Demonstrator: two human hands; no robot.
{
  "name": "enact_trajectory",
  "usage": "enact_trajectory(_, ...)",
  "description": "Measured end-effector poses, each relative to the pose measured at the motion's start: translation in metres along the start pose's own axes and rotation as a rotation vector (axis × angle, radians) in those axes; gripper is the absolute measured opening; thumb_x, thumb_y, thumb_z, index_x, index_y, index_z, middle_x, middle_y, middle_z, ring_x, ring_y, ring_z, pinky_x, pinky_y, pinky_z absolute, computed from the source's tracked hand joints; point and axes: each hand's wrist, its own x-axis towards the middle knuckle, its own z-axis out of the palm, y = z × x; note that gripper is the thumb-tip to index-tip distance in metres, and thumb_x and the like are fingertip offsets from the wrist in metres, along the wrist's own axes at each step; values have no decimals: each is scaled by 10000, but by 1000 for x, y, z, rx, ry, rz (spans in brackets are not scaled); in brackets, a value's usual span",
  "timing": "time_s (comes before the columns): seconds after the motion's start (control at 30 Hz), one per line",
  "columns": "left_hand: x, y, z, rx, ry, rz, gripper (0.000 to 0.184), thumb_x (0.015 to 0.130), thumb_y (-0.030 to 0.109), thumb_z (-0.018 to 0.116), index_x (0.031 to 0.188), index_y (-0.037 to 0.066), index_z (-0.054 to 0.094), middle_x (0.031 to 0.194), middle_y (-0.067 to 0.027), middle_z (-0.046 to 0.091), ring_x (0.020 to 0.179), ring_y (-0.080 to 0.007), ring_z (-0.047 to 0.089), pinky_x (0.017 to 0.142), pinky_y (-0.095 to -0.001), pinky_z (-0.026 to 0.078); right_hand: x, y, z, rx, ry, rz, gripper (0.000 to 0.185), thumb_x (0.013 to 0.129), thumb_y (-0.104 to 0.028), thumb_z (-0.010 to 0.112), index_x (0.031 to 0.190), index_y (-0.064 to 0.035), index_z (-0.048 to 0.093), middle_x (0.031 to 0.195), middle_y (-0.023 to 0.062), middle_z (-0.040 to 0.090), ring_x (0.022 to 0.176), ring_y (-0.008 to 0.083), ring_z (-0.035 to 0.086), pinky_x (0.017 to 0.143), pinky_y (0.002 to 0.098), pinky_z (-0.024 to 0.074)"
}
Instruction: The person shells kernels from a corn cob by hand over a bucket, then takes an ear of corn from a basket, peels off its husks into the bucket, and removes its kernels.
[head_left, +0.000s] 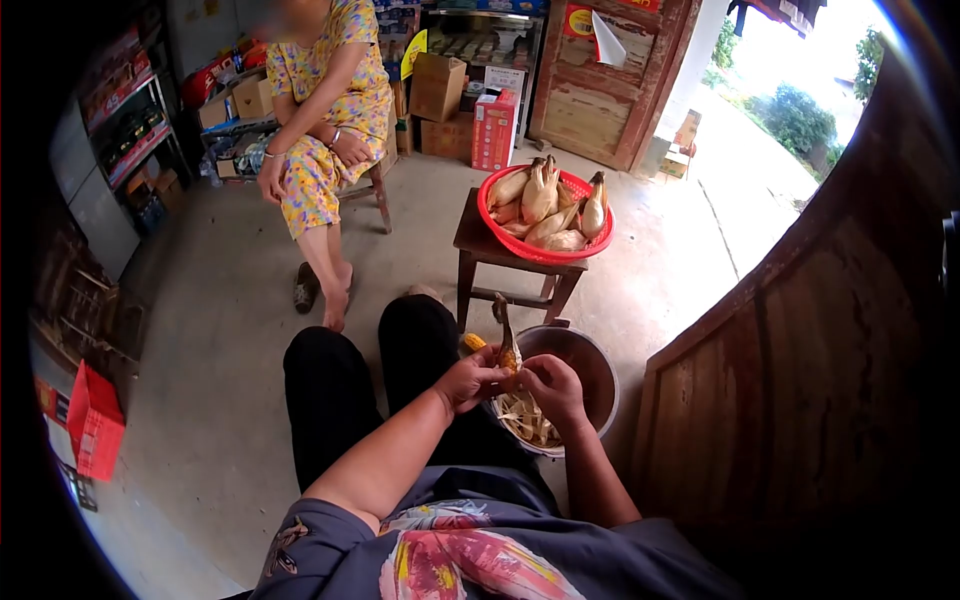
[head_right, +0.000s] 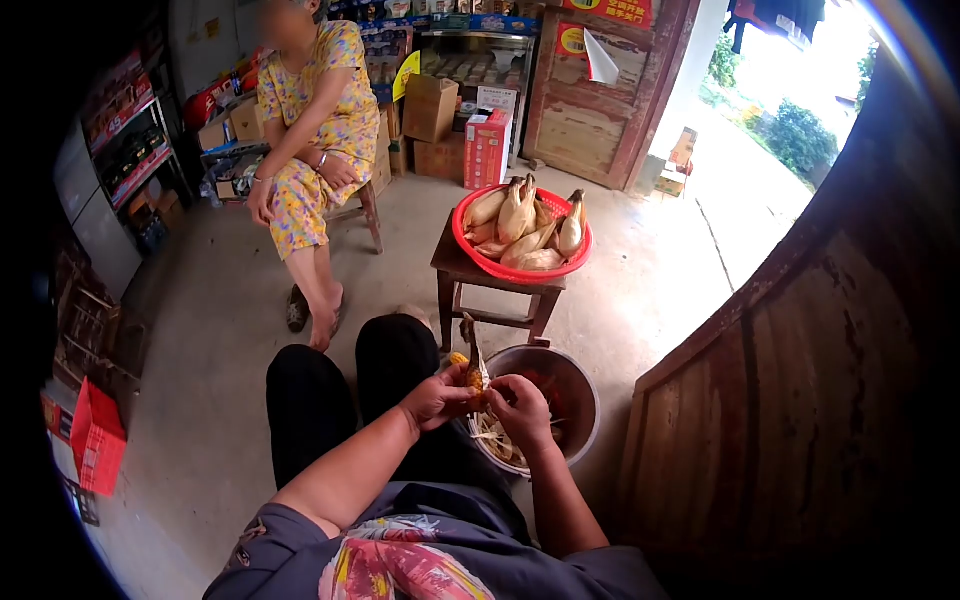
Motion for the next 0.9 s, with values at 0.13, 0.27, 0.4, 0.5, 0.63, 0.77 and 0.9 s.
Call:
enact_trajectory(0.13,0,-3,1,50,-16,-9,420,894,-13,566,1283,123,489,1109,-34,594,1009,-192,609,911,-384,516,1,-12,-3,-102,14,-36,167,794,-141,718,907,-31,665,845,113,648,759,240,644,695,320,514)
enact_trajectory(0.27,2,-3,3,60,-26,13,453,884,-66,542,1302,87,462,1162,-81,588,1052,-246,606,962,-424,488,2,-29,-5,-256,37,-126,170,762,-171,724,861,-43,670,835,121,649,763,278,643,679,347,516)
enact_trajectory(0.4,5,-6,2,91,-23,16,460,876,-74,551,1298,85,456,1165,-87,587,1061,-243,604,955,-415,494,1,-32,0,-440,115,-205,142,717,-193,712,767,-69,663,791,118,644,741,313,634,646,385,515)
enact_trajectory(0.5,5,-6,6,133,16,45,473,864,-77,573,1291,82,444,1153,-95,594,1057,-237,608,931,-398,512,1,-29,2,-482,140,-234,90,712,-95,707,755,-41,648,733,117,629,667,276,624,613,348,508)
enact_trajectory(0.63,4,-6,9,168,-7,42,475,858,-68,595,1278,80,430,1145,-88,593,1038,-224,617,892,-381,533,0,-11,0,-422,170,-231,78,716,-88,697,755,-37,651,705,123,623,664,278,624,620,351,503)
enact_trajectory(0.77,3,-6,10,186,-19,66,458,863,-47,607,1266,78,428,1128,-81,596,1016,-216,625,888,-377,536,-1,-26,-6,-344,105,-148,77,741,-96,686,780,-34,662,715,125,625,661,264,622,621,342,499)
enact_trajectory(0.9,8,-12,4,283,-8,87,453,864,-34,619,1260,75,427,1117,-79,603,1002,-208,631,878,-368,540,-4,-26,-3,-449,93,-221,75,733,-130,678,753,-65,648,762,116,634,716,305,629,635,374,510)
